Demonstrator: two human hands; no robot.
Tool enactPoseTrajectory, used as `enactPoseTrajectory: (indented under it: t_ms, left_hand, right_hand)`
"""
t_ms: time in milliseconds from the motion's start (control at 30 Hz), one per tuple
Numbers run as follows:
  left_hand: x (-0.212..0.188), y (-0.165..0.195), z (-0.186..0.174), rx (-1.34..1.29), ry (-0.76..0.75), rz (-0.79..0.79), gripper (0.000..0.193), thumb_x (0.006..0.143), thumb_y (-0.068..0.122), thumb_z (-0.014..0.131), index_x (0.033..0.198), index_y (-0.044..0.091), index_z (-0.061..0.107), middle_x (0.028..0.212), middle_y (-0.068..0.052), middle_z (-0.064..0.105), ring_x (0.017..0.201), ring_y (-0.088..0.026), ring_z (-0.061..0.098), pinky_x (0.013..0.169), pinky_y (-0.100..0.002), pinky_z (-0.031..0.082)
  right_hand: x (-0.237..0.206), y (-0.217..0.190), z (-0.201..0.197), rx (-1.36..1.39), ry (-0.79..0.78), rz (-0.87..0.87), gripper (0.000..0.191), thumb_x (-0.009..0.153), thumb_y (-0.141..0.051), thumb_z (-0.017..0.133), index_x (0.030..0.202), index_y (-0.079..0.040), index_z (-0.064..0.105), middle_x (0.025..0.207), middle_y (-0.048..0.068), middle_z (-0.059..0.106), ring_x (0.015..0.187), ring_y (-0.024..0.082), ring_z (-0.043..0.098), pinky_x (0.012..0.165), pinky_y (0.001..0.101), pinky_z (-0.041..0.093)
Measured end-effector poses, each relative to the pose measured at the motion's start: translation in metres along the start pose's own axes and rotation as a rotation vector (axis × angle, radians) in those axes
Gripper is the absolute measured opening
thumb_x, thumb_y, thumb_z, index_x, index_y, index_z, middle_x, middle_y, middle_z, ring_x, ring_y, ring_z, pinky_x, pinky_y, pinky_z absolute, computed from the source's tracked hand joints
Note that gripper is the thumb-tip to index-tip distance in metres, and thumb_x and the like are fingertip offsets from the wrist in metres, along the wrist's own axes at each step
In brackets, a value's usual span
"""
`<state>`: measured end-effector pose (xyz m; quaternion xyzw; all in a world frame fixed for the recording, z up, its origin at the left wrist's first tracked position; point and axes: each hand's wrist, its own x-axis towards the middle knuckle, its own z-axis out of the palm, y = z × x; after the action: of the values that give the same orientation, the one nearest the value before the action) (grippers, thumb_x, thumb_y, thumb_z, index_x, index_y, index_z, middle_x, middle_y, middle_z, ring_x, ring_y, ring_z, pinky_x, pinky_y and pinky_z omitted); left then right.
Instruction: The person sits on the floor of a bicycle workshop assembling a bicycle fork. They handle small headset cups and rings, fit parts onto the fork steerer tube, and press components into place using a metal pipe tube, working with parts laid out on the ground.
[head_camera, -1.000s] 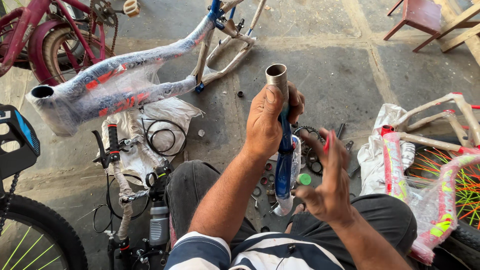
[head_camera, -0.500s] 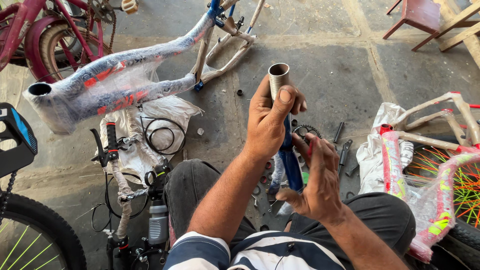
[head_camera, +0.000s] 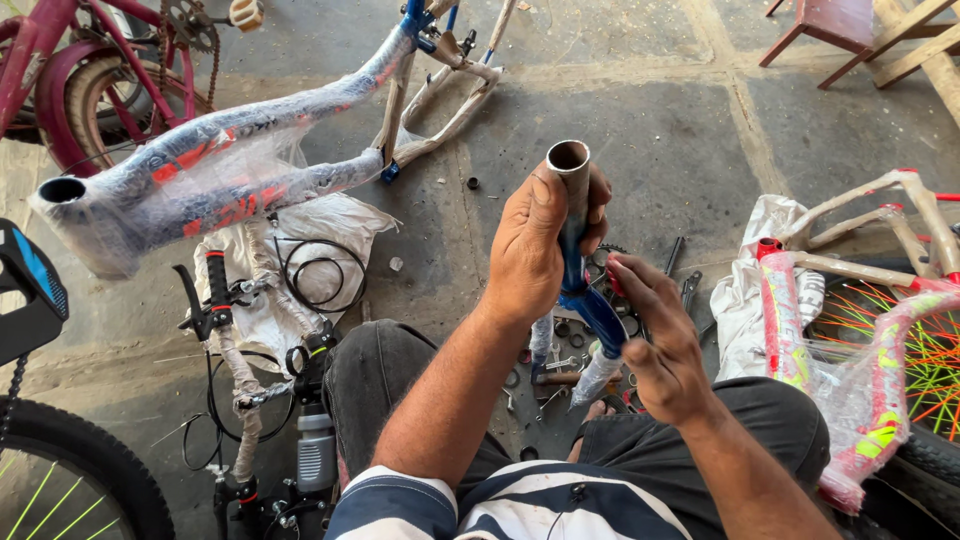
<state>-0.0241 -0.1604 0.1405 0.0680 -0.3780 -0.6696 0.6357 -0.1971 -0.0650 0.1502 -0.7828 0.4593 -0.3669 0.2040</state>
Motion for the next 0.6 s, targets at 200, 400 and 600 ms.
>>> enactPoseTrajectory:
  t_ms: [200, 400, 600]
  left_hand:
    - [0.001, 0.003, 0.001, -0.017, -0.003, -0.011, 0.056, 0.109, 0.058, 0.047, 0.12, 0.004, 0.055, 0.106, -0.005, 0.055, 0.086, -0.012, 0.05, 0.072, -0.027, 0.045]
    - [0.0, 0.006, -0.001, -0.005, -0.002, 0.0, 0.055, 0.111, 0.057, 0.048, 0.118, 0.003, 0.056, 0.104, -0.006, 0.055, 0.086, -0.012, 0.052, 0.071, -0.028, 0.045]
    - [-0.001, 0.008, 0.0, -0.037, 0.022, 0.004, 0.055, 0.109, 0.055, 0.051, 0.128, 0.003, 0.055, 0.108, -0.006, 0.057, 0.088, -0.012, 0.052, 0.072, -0.028, 0.046]
  right_hand:
    - [0.014, 0.007, 0.006, -0.322, 0.024, -0.093, 0.083, 0.104, -0.072, 0.031, 0.146, -0.005, 0.058, 0.153, 0.019, 0.047, 0.144, 0.036, 0.043, 0.121, 0.0506, 0.034]
    - [0.021, 0.001, 0.01, -0.644, 0.025, -0.205, 0.078, 0.102, -0.073, 0.031, 0.141, -0.015, 0.066, 0.147, 0.018, 0.05, 0.141, 0.036, 0.043, 0.115, 0.0549, 0.033]
    - [0.022, -0.003, 0.0, -0.674, 0.073, -0.27, 0.075, 0.101, -0.072, 0.034, 0.14, -0.014, 0.062, 0.145, 0.014, 0.051, 0.14, 0.036, 0.046, 0.118, 0.0541, 0.035]
